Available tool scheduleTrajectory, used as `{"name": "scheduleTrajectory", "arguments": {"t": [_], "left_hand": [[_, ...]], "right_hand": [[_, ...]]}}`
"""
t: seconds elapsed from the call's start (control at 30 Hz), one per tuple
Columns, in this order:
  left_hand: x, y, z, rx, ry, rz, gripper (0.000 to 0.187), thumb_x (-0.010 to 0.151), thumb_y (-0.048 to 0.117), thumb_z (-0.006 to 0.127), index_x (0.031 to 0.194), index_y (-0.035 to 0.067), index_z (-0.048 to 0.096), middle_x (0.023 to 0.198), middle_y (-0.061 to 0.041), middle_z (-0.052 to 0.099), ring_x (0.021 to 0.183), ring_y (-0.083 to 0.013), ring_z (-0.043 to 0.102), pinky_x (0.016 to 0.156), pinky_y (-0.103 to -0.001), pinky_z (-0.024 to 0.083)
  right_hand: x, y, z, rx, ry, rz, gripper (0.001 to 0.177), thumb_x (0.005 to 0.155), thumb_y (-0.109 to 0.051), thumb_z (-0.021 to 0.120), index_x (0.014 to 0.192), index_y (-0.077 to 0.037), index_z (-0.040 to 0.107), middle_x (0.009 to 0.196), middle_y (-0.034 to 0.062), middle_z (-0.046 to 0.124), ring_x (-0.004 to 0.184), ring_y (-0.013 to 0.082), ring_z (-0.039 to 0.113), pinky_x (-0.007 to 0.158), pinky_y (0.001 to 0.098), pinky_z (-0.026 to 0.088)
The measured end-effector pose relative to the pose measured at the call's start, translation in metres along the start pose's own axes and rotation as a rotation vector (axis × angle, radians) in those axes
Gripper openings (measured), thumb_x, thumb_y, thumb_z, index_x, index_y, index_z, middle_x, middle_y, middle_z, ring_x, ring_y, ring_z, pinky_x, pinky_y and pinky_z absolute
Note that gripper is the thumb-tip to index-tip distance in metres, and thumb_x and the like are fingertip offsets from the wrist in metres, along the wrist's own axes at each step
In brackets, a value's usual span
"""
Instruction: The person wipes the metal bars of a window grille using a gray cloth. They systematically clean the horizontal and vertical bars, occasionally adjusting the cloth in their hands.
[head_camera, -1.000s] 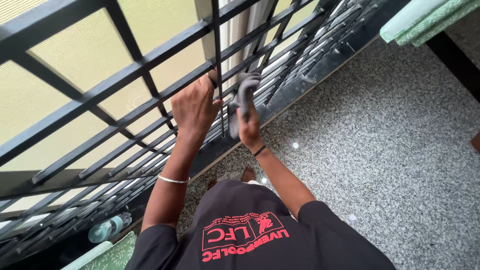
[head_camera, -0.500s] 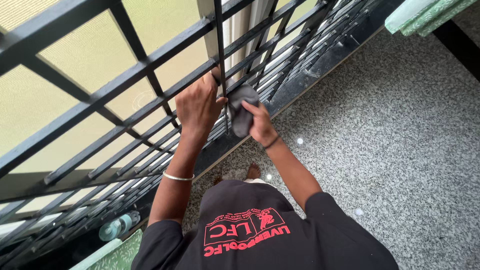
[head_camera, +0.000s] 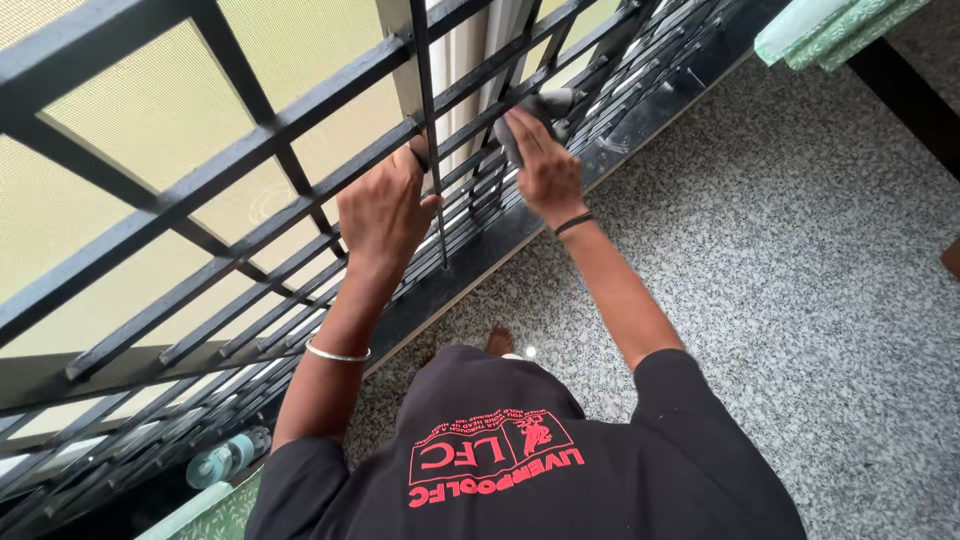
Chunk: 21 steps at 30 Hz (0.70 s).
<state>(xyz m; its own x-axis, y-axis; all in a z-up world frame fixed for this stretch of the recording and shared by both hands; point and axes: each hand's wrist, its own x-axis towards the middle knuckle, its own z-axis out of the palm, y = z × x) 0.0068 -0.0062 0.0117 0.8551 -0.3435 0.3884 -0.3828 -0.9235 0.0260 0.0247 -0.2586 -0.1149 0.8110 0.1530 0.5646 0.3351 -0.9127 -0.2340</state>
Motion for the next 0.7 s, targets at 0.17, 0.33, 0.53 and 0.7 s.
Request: {"name": "scheduleTrajectory", "arguments": {"t": [0.17,0.33,0.53,0.7], "left_hand": [[-0.002,-0.001,0.001,-0.007,0.003,-0.008,0.057,0.061,0.047,0.097,0.079,0.011,0.056,0.062,-0.001,0.058,0.050,-0.0144,0.056,0.040,-0.032,0.040],[-0.003,0.003,-0.002,-0.007,0.058,0.003,0.059,0.056,0.046,0.098,0.080,0.011,0.057,0.062,-0.002,0.058,0.052,-0.0156,0.056,0.042,-0.033,0.041],[-0.003,0.005,0.004,0.008,0.056,-0.008,0.056,0.062,0.045,0.098,0.080,0.012,0.056,0.058,0.001,0.055,0.046,-0.0119,0.051,0.040,-0.031,0.037],[-0.004,0.007,0.002,0.006,0.069,-0.016,0.057,0.059,0.046,0.097,0.077,0.012,0.055,0.058,0.001,0.053,0.046,-0.0116,0.047,0.041,-0.031,0.034]], "right_hand": [[-0.006,-0.017,-0.003,0.018,0.081,-0.027,0.074,0.085,0.001,0.055,0.155,-0.020,0.042,0.154,-0.0027,0.052,0.097,0.0243,0.074,0.076,0.0352,0.063],[-0.012,-0.012,0.021,0.128,0.185,0.010,0.075,0.094,0.012,0.045,0.162,-0.016,0.033,0.158,0.0034,0.050,0.093,0.0221,0.076,0.066,0.0253,0.063],[-0.012,0.030,0.016,-0.096,0.128,-0.069,0.064,0.104,0.000,0.055,0.160,-0.023,0.037,0.151,-0.0014,0.058,0.078,0.0181,0.074,0.065,0.0259,0.062],[-0.037,0.003,0.024,0.080,0.155,-0.049,0.056,0.100,-0.002,0.054,0.154,-0.014,0.045,0.151,0.0084,0.057,0.078,0.0211,0.073,0.065,0.0291,0.063]]}}
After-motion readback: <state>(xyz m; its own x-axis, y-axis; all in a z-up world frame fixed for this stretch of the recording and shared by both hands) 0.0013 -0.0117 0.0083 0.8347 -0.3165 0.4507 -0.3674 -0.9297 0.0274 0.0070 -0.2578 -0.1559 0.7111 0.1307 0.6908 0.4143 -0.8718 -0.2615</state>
